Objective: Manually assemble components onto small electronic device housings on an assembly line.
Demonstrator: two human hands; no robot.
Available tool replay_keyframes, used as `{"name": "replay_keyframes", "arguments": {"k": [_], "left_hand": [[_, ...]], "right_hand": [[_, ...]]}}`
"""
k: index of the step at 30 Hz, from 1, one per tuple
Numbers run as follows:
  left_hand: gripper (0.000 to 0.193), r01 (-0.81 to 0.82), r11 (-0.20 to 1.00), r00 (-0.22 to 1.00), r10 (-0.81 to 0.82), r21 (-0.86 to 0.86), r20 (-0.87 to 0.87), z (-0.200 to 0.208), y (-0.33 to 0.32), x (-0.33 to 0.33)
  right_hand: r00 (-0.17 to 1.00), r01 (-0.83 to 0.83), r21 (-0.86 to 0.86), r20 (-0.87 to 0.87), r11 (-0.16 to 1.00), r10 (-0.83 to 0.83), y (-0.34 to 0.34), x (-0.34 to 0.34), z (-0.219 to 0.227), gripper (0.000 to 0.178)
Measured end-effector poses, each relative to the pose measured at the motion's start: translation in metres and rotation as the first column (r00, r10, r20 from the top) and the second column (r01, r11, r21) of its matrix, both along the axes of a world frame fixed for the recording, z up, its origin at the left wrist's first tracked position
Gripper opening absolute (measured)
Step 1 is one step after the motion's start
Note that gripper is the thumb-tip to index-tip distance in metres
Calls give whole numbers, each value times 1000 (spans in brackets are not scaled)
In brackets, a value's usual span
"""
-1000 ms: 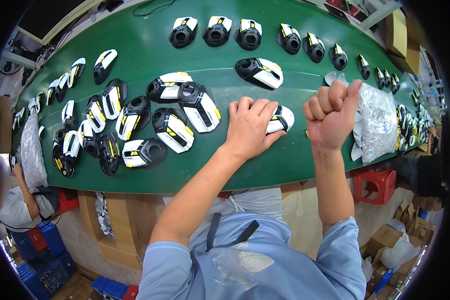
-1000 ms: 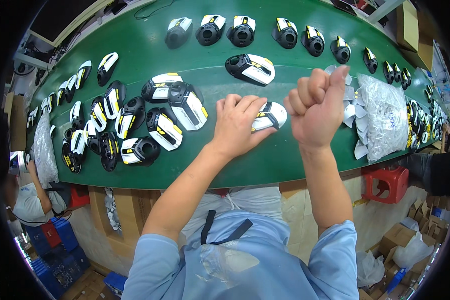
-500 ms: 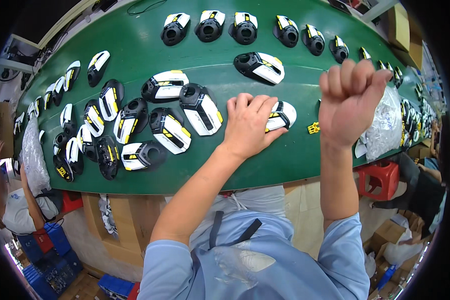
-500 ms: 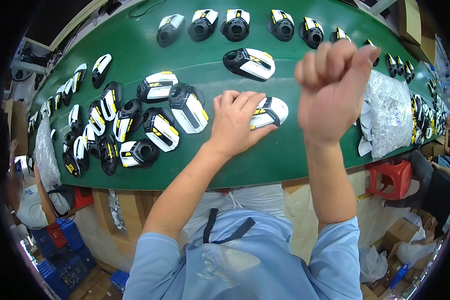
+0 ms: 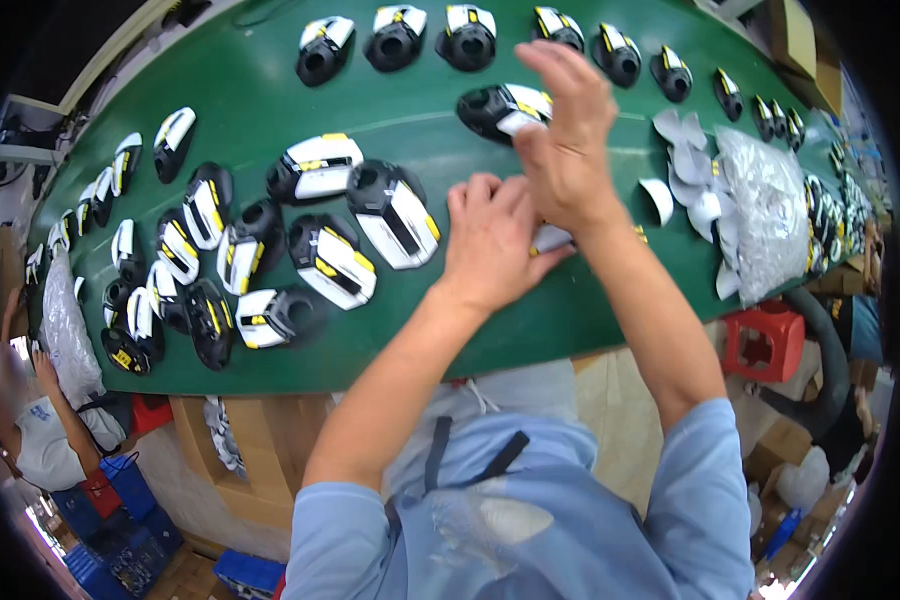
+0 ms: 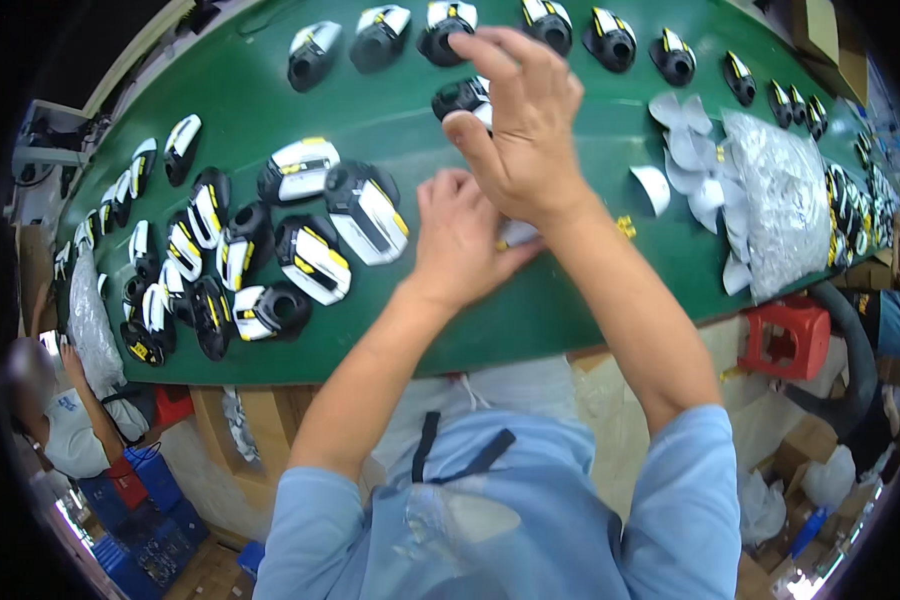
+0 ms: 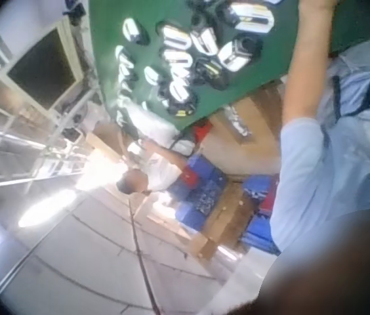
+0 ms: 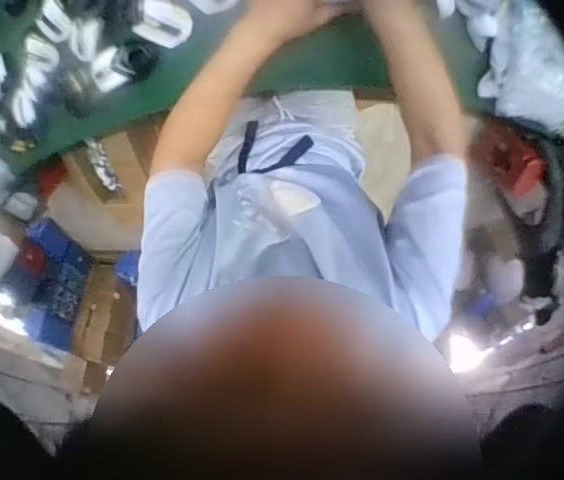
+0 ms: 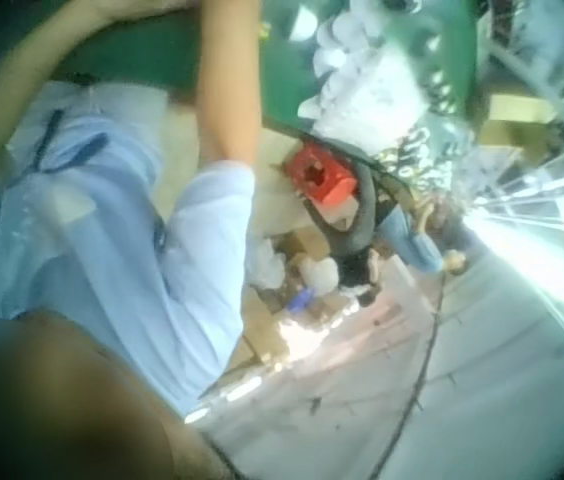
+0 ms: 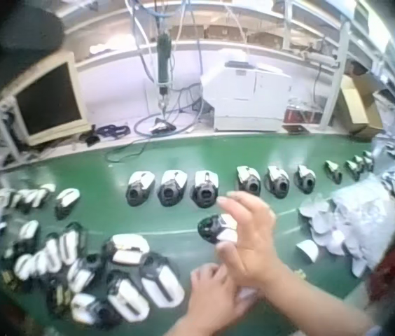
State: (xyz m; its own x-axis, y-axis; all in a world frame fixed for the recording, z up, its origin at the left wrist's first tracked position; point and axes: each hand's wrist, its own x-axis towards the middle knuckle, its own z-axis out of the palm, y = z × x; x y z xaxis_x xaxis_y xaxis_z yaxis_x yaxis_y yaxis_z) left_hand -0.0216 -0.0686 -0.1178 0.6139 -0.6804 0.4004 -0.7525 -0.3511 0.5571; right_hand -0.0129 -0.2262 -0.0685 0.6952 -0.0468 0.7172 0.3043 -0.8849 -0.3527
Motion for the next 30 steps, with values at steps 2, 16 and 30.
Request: {"name": "replay_keyframes", "arguments": {"k": [2, 16, 30], "left_hand": [[68, 0, 1000, 1000, 0, 13, -17, 7, 0, -6], [68, 92, 985, 983, -113, -145, -146, 8, 9, 4], [76, 85, 938, 986, -128, -337, -108, 2, 7, -4]], "right_hand": [[984, -42, 65, 177, 997, 30, -2, 1, 34, 54], [903, 90, 602, -385, 794, 190, -44, -100, 24, 28], [974, -3, 990, -30, 143, 225, 27, -132, -43, 21]]}}
